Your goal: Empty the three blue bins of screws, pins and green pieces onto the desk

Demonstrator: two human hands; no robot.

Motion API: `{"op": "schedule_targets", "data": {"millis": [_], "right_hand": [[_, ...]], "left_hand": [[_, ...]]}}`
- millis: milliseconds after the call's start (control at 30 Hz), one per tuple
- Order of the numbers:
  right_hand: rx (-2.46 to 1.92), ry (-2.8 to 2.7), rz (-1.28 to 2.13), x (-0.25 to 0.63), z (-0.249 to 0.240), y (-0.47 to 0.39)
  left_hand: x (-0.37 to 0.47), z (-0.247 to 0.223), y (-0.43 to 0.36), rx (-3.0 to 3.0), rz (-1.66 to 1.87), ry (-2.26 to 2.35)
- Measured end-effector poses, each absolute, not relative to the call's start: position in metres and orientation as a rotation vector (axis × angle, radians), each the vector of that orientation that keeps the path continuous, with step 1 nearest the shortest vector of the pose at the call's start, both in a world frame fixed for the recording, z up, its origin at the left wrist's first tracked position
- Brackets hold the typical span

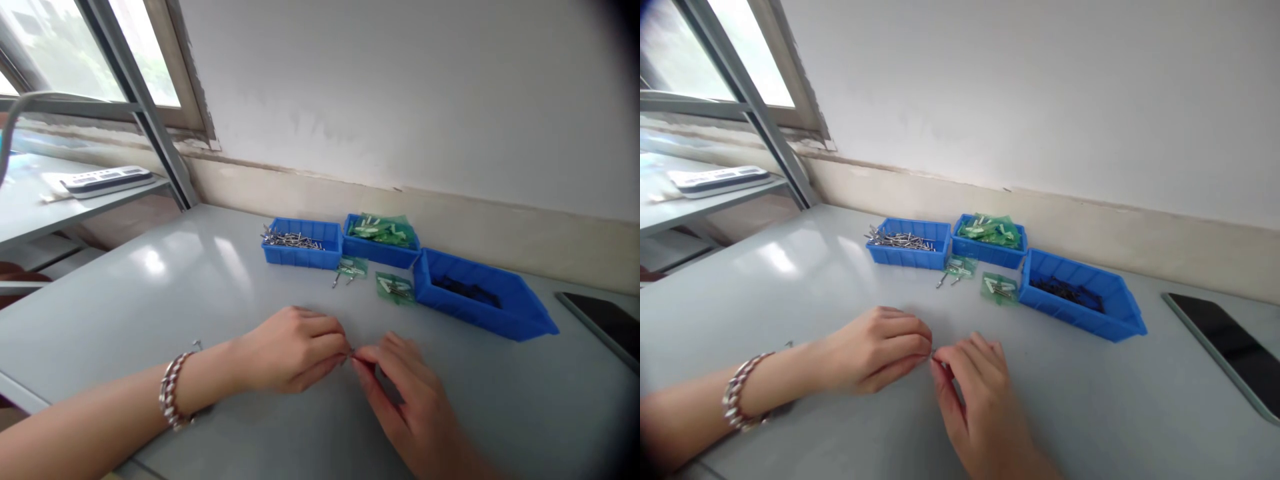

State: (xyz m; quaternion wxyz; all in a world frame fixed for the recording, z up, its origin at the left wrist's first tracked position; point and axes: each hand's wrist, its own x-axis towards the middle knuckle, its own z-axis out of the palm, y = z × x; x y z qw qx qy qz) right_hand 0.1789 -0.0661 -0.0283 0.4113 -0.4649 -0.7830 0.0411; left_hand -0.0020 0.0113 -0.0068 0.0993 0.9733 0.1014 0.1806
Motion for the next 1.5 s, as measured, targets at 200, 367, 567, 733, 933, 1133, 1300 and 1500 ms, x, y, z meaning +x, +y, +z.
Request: {"op": "schedule_targets", "data": {"millis": [200, 367, 567, 733, 933, 1133, 1300, 1500], "right_hand": [[-1.226, -2.005, 0.088, 0.182, -0.030, -0.063], [-1.339, -2.045, 0.067, 0.194, -0.035, -0.058], [-1.384, -2.252, 0.175, 0.203, -0.038, -0.052], [-1.404, -2.186, 0.180, 0.202, -0.042, -0.051], [-1.322, -2.250, 0.161, 0.202, -0.043, -0.049], [-1.275, -2.239, 0.039, 0.201, -0.040, -0.052], [-1.239, -2.201, 0.001, 0.201, -0.037, -0.053], [-1.194, -2.183, -0.049, 0.201, -0.036, -0.054]], "left_hand": [[-0.003, -0.008, 0.013, 2.884, 0.565, 0.473], [-0.007, -0.007, 0.018, 2.879, 0.764, 0.594], [-0.008, -0.006, 0.018, 2.869, 0.886, 0.620], [-0.007, -0.008, 0.017, 2.873, 0.868, 0.603], [-0.008, -0.009, 0.017, 2.857, 0.822, 0.591], [-0.007, -0.009, 0.015, 2.798, 0.629, 0.566], [-0.006, -0.008, 0.015, 2.650, 0.586, 0.624], [-0.005, -0.008, 0.014, 2.474, 0.525, 0.734]]}}
